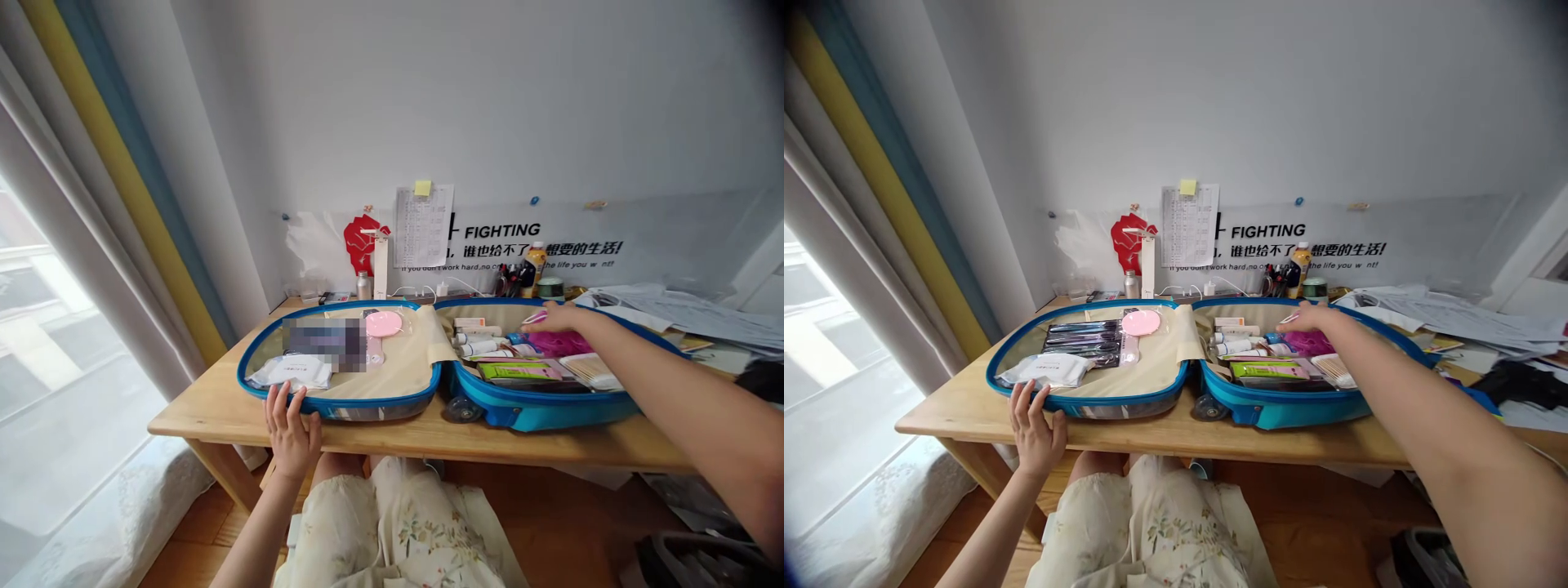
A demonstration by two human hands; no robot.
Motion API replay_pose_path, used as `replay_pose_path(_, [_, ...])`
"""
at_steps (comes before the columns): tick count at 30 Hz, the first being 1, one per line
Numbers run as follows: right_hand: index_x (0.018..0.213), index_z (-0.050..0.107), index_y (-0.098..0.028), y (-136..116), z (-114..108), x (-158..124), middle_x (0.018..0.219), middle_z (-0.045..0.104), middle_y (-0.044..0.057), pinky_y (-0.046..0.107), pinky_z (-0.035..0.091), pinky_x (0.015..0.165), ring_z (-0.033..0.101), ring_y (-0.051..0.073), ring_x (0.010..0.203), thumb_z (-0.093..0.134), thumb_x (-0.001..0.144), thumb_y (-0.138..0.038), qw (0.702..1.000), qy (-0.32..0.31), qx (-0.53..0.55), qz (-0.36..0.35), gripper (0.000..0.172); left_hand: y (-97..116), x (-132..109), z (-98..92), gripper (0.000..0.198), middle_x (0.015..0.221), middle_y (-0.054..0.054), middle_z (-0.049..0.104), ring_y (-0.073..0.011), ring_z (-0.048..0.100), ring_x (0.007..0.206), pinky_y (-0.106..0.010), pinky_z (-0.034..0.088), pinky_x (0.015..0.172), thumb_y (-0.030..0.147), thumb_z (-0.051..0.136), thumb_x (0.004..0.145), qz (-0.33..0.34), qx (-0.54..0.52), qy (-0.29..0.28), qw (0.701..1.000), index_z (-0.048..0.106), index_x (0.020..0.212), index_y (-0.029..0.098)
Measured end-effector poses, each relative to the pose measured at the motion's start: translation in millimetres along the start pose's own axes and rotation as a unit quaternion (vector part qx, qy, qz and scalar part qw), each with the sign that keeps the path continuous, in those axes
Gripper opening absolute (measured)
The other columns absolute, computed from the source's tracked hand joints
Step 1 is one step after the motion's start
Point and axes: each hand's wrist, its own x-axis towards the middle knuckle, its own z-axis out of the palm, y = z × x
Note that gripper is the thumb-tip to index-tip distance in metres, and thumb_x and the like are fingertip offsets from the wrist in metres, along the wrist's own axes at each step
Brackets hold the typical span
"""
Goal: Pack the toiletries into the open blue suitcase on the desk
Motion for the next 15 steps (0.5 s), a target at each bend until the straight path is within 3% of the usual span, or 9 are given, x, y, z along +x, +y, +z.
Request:
replay_pose_path(3, [0.128,0.057,-0.018,17.4,16.4,6.6,0.129,0.051,0.029,0.069,0.044,0.088,0.056,0.051,0.114,0.07,0.049,-0.079,0.995,-0.047,0.014,0.084,0.1,-1.8,0.0,0.1,0.048,0.15,-0.02,0.04,-0.0352,0.025,0.149,-0.058,0.025,0.119,0.024,0.048,0.095,0.002,0.001,-0.004,1.0,0.042,0.143,0.018])
replay_pose_path(7, [0.115,0.062,-0.019,19.5,20.0,10.2,0.122,0.053,0.027,0.067,0.045,0.088,0.054,0.052,0.116,0.067,0.06,-0.072,0.993,-0.045,0.028,0.107,0.077,-0.6,0.5,-0.2,0.047,0.149,-0.02,0.041,-0.0349,0.025,0.149,-0.058,0.025,0.118,0.025,0.047,0.096,-0.001,0.003,-0.003,1.0,0.042,0.142,0.018])
replay_pose_path(11, [0.109,0.063,-0.017,3.5,-4.5,2.4,0.123,0.052,0.026,0.065,0.044,0.091,0.047,0.055,0.122,0.073,0.066,-0.053,0.996,0.006,0.048,0.081,0.057,2.9,0.9,-0.8,0.047,0.149,-0.02,0.041,-0.0345,0.024,0.149,-0.058,0.025,0.119,0.025,0.046,0.096,-0.01,0.005,-0.01,1.0,0.042,0.142,0.018])
replay_pose_path(15, [0.115,0.06,-0.009,-38.3,-40.9,-6.7,0.121,0.052,0.03,0.062,0.042,0.096,0.046,0.052,0.123,0.072,0.069,-0.03,0.991,0.092,0.094,0.006,0.052,-0.9,3.8,-1.3,0.048,0.151,-0.02,0.04,-0.0336,0.023,0.15,-0.058,0.024,0.119,0.024,0.046,0.097,-0.008,0.0,-0.025,1.0,0.041,0.144,0.018])
